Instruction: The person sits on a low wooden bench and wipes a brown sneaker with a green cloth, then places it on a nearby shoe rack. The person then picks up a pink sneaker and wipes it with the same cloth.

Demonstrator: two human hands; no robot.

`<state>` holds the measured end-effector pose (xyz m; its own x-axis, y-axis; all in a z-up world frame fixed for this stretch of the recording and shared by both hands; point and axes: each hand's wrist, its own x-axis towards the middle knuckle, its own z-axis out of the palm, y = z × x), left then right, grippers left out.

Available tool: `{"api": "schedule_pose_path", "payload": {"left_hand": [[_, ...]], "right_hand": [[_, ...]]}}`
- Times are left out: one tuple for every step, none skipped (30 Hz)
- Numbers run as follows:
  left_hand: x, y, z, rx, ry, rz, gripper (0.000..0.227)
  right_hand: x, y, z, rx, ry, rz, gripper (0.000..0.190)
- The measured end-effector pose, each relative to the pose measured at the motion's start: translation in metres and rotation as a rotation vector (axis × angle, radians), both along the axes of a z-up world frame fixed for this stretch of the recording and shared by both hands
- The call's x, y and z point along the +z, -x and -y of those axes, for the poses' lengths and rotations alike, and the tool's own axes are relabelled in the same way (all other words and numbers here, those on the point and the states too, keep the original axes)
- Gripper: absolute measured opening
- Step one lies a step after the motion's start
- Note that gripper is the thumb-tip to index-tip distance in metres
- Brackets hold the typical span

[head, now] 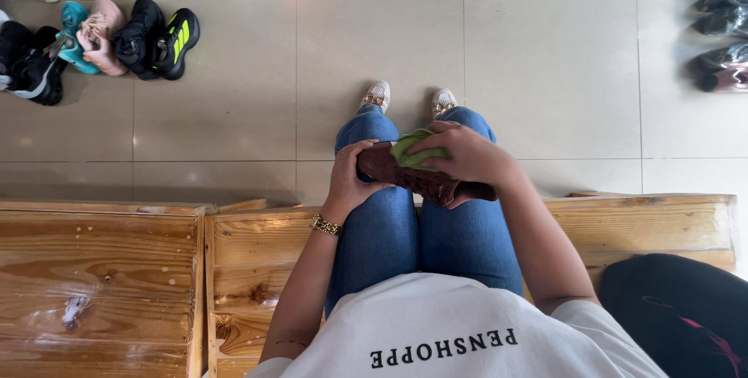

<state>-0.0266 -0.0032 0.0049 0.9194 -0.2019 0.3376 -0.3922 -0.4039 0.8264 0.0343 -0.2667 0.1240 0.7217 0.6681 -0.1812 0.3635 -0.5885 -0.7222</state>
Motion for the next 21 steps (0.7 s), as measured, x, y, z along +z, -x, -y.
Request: {"api": "schedule_pose_path", "payload": {"left_hand": [[-0.001,0.000,0.000,-0.004,0.004,0.000,0.089],[-0.001,0.000,0.001,0.005,-0.008,0.015,0.088],[-0.002,0.000,0.000,0.016,-0.023,0.028,0.087],[-0.001,0.000,0.000,0.015,-0.021,0.027,0.087],[0.000,0.000,0.000,0.013,-0.033,0.024,0.087],[0.001,0.001,0.000,0.011,-0.044,0.021,0.086],[0.003,0.000,-0.001,0.010,-0.045,0.020,0.086],[0.004,-0.001,-0.002,0.004,-0.040,-0.005,0.088],[0.005,-0.001,-0.002,-0.004,-0.035,-0.032,0.090],[0.005,-0.001,-0.004,-0.007,-0.035,-0.035,0.090],[0.006,-0.004,-0.005,-0.008,-0.037,-0.046,0.094],[0.007,-0.006,-0.006,-0.009,-0.039,-0.057,0.099],[0.008,-0.007,-0.006,-0.016,-0.039,-0.055,0.099],[0.009,-0.009,-0.006,-0.020,-0.013,-0.089,0.102],[0.010,-0.010,-0.006,-0.023,0.013,-0.123,0.106],[0.010,-0.011,-0.005,-0.029,0.012,-0.122,0.106],[0.010,-0.011,-0.005,-0.001,0.002,-0.111,0.108],[0.010,-0.012,-0.005,0.027,-0.008,-0.099,0.110],[0.011,-0.012,-0.006,0.025,-0.011,-0.100,0.110],[0.011,-0.013,-0.007,0.032,-0.064,-0.059,0.110],[0.011,-0.011,-0.008,0.040,-0.117,-0.022,0.111]], "right_hand": [[0.002,-0.001,0.015,-0.004,0.004,0.000,0.031],[0.005,-0.001,0.030,-0.025,0.024,-0.079,0.033],[0.007,-0.002,0.043,-0.044,0.043,-0.158,0.035],[0.007,0.002,0.058,-0.045,0.044,-0.159,0.035],[0.007,0.006,0.071,-0.108,0.065,-0.206,0.035],[0.007,0.010,0.084,-0.171,0.086,-0.254,0.035],[0.005,0.013,0.095,-0.172,0.084,-0.255,0.035],[0.004,0.017,0.106,-0.235,0.077,-0.260,0.035],[0.002,0.022,0.118,-0.301,0.071,-0.266,0.035],[-0.005,0.027,0.125,-0.304,0.071,-0.269,0.035],[-0.012,0.031,0.132,-0.393,0.028,-0.262,0.036],[-0.019,0.036,0.140,-0.482,-0.016,-0.255,0.037],[-0.026,0.041,0.138,-0.489,-0.017,-0.253,0.037],[-0.033,0.046,0.137,-0.579,-0.092,-0.267,0.038],[-0.039,0.050,0.136,-0.666,-0.168,-0.280,0.038],[-0.050,0.053,0.131,-0.672,-0.170,-0.278,0.038],[-0.060,0.055,0.126,-0.839,-0.386,-0.299,0.038],[-0.071,0.058,0.121,-1.001,-0.605,-0.318,0.038],[-0.074,0.059,0.119,-1.003,-0.608,-0.319,0.038],[-0.077,0.060,0.118,-1.081,-0.742,-0.350,0.040],[-0.081,0.062,0.116,-1.159,-0.876,-0.383,0.042]]}}
